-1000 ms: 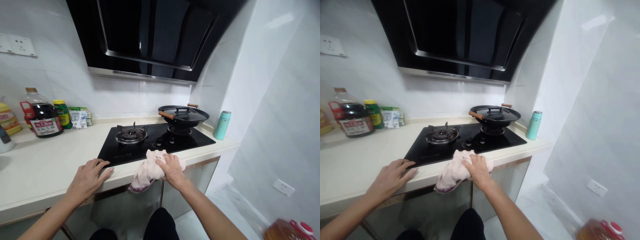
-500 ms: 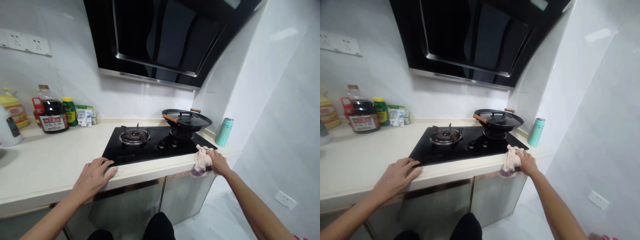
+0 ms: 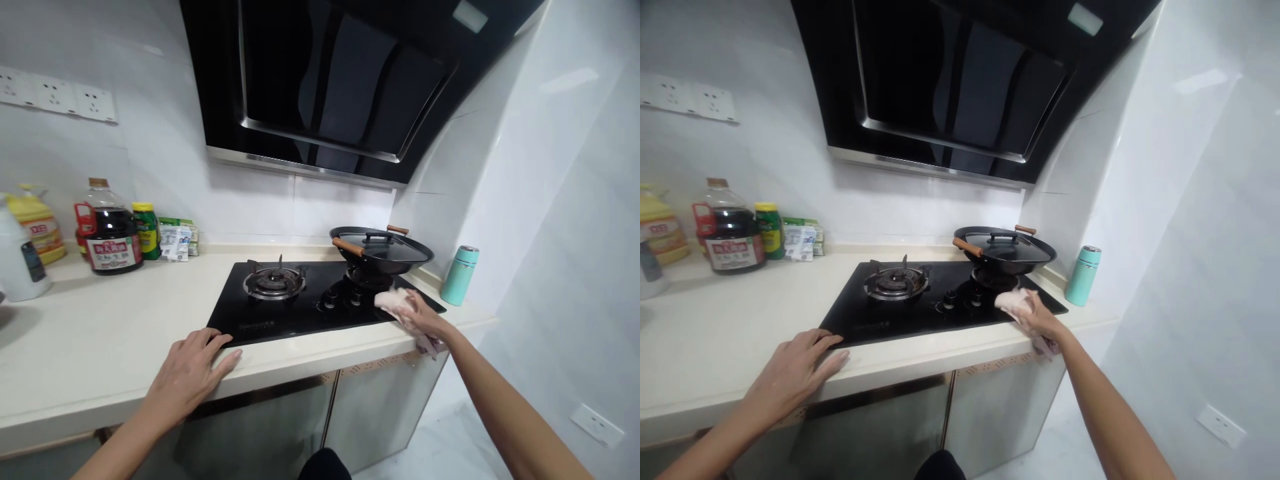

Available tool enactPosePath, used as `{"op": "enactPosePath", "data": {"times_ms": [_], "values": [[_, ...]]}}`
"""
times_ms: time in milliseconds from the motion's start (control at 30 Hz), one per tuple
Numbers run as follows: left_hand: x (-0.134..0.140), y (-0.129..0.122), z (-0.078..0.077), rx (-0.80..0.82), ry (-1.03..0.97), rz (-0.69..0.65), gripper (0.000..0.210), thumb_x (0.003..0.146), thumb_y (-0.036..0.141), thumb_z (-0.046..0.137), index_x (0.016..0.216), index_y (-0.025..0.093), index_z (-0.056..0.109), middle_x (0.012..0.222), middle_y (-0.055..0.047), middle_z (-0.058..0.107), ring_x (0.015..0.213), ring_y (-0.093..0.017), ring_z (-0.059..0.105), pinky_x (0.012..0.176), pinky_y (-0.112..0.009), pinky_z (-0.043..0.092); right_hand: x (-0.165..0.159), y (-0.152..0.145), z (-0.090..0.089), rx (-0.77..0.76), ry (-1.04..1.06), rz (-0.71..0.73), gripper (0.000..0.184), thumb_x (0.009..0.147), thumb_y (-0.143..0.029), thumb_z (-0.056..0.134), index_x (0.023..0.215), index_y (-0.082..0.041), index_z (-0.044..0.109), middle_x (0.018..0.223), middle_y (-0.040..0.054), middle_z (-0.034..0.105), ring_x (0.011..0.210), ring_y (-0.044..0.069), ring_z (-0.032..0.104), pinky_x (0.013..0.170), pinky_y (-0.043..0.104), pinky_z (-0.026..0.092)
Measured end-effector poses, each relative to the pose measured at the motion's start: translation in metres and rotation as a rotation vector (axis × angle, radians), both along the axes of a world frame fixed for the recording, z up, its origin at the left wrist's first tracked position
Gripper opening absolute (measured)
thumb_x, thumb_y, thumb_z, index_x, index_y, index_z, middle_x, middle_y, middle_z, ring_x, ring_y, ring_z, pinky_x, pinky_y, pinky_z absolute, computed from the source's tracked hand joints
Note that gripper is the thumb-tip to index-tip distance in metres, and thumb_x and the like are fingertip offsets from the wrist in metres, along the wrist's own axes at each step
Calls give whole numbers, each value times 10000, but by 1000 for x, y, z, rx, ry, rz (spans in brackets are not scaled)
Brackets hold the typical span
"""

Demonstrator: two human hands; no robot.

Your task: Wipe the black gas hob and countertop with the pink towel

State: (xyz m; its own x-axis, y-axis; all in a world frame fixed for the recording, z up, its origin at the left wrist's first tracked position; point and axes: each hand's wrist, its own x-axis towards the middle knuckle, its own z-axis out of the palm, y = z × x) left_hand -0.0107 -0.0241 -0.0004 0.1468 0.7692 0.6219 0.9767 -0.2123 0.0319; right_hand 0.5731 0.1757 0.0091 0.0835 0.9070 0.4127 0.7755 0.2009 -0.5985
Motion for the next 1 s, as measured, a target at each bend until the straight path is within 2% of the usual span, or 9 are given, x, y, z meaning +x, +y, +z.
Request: {"op": "enactPosePath", "data": {"times_ms": [100, 200, 333, 433, 533, 633, 733, 867, 1000], "values": [[0, -1, 0, 3, 10, -12, 524, 991, 617, 438, 1163, 228, 744, 1199, -125, 711, 1139, -305, 648, 932, -445, 494, -28, -5, -11, -71, -252, -45, 669, 900, -599, 635, 1475, -269, 549, 1517, 107, 518, 1402, 347, 455, 1115, 499, 409], [1, -1, 0, 13, 28, -14, 514, 989, 608, 456, 1160, 218, 742, 1189, -128, 707, 1132, -319, 652, 913, -456, 498, -53, -3, -11, -86, -490, -116, 548, 1026, -539, 466, 1509, -286, 517, 1549, 115, 475, 1356, 352, 484, 1087, 523, 413], [3, 0, -1, 37, 14, 11, 510, 976, 624, 483, 1145, 220, 744, 1175, -124, 703, 1095, -323, 662, 905, -461, 497, -91, 21, -4, -105, -526, -71, 465, 1063, -470, 385, 1480, -339, 541, 1527, 77, 490, 1303, 312, 511, 1050, 486, 436], [4, -1, 0, 33, 8, 16, 503, 975, 630, 489, 1144, 231, 743, 1170, -118, 707, 1082, -318, 665, 896, -458, 492, -116, 45, 3, -140, -527, -92, 484, 1067, -482, 342, 1477, -318, 539, 1490, 107, 507, 1271, 343, 515, 1020, 533, 441], [7, -2, 4, 20, -4, 25, 486, 977, 623, 485, 1117, 240, 749, 1147, -108, 718, 1059, -306, 672, 880, -448, 492, -132, 65, 9, -166, -533, -107, 489, 1060, -483, 358, 1491, -321, 523, 1487, 137, 492, 1265, 370, 504, 1003, 569, 434], [8, -4, 6, 10, -10, 41, 473, 988, 603, 475, 1115, 239, 748, 1150, -106, 720, 1056, -294, 672, 880, -441, 491, -139, 68, 13, -174, -545, -116, 468, 1063, -465, 358, 1481, -339, 526, 1476, 133, 490, 1263, 368, 503, 989, 558, 439], [8, -6, 4, 16, 0, 46, 465, 1004, 579, 458, 1145, 238, 740, 1181, -111, 714, 1080, -292, 667, 895, -447, 485, -137, 48, 13, -144, -586, -128, 450, 1057, -434, 373, 1452, -299, 544, 1415, 144, 522, 1215, 354, 526, 954, 522, 459], [8, -7, 0, 44, 16, 30, 467, 1006, 568, 454, 1170, 231, 732, 1215, -123, 706, 1119, -309, 656, 902, -458, 481, -131, -6, 6, -77, -671, -193, 402, 1041, -380, 399, 1309, -180, 622, 1305, 206, 552, 1137, 375, 536, 878, 492, 479], [11, -6, 0, 65, 19, 32, 475, 999, 566, 454, 1154, 216, 735, 1193, -137, 710, 1094, -313, 660, 885, -459, 483, -133, -55, -1, 17, -773, -219, 325, 1020, -354, 455, 1178, -159, 660, 1166, 198, 593, 1022, 351, 555, 812, 431, 467]]}}
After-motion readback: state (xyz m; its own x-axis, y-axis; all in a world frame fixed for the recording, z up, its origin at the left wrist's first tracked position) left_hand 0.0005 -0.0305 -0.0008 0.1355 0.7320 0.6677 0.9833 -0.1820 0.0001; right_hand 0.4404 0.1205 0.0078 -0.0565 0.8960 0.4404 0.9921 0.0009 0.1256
